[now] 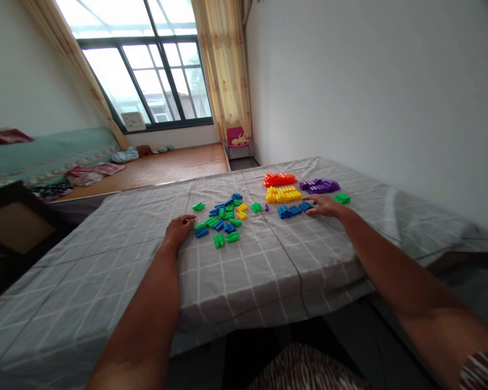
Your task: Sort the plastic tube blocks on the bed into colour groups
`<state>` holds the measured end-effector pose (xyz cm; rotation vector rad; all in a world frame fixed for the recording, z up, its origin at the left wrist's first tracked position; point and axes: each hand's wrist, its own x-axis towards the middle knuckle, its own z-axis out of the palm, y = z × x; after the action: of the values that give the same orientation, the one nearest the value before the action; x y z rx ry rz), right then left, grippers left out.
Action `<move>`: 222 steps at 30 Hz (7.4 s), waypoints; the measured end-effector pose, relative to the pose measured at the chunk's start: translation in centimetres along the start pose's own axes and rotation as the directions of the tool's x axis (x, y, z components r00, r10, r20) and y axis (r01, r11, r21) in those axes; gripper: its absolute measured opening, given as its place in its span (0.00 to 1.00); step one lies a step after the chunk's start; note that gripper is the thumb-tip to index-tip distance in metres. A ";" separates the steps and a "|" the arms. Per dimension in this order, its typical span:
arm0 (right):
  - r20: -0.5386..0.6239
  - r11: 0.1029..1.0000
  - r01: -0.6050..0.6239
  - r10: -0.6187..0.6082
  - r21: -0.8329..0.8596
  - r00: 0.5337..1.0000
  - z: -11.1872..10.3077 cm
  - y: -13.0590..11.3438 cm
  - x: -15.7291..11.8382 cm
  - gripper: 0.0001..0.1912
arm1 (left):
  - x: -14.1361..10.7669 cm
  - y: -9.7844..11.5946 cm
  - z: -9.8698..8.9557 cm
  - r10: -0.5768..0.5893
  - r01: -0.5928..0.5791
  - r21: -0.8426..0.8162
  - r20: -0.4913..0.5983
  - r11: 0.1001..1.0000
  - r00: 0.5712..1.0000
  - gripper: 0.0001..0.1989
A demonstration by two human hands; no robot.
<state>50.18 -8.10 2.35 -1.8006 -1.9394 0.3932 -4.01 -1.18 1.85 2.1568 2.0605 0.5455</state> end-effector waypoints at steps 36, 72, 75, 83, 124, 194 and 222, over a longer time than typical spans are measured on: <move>0.329 0.874 0.471 -0.482 0.118 0.812 6.7 -16.0 -0.5 0.23 | -0.4 0.4 0.2 -0.008 0.008 -0.025 0.002 1.000 1.000 0.18; -0.078 0.972 0.223 -0.218 0.069 0.973 -1.2 -6.2 0.9 0.20 | -0.5 0.6 -0.2 -0.030 0.030 0.002 0.003 1.000 1.000 0.18; -0.019 0.929 0.360 -0.360 0.086 0.933 2.1 -11.4 1.0 0.15 | -0.6 0.6 0.0 -0.026 0.026 0.005 0.000 1.000 1.000 0.18; 0.126 0.832 0.555 -0.551 0.009 0.825 8.8 -22.1 3.2 0.19 | -0.5 0.2 0.5 -0.003 0.004 -0.047 0.009 0.999 1.000 0.18; 0.103 0.948 0.147 -0.122 -0.283 0.987 0.3 -7.2 3.0 0.14 | -0.5 0.4 0.3 0.008 -0.008 0.002 -0.013 1.000 1.000 0.17; 0.109 0.822 0.516 -0.506 -0.241 0.856 8.4 -20.3 5.5 0.13 | -0.3 -0.2 1.3 0.020 -0.021 -0.040 -0.019 0.999 1.000 0.16; -0.057 0.973 0.089 -0.078 0.211 0.995 -0.4 -2.3 -4.9 0.16 | -0.2 0.8 0.1 0.023 -0.021 0.133 -0.010 0.991 1.000 0.17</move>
<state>48.57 -13.20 3.13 -1.5728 -1.8555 0.5046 -3.23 -1.44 1.93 2.2556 2.1388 0.4359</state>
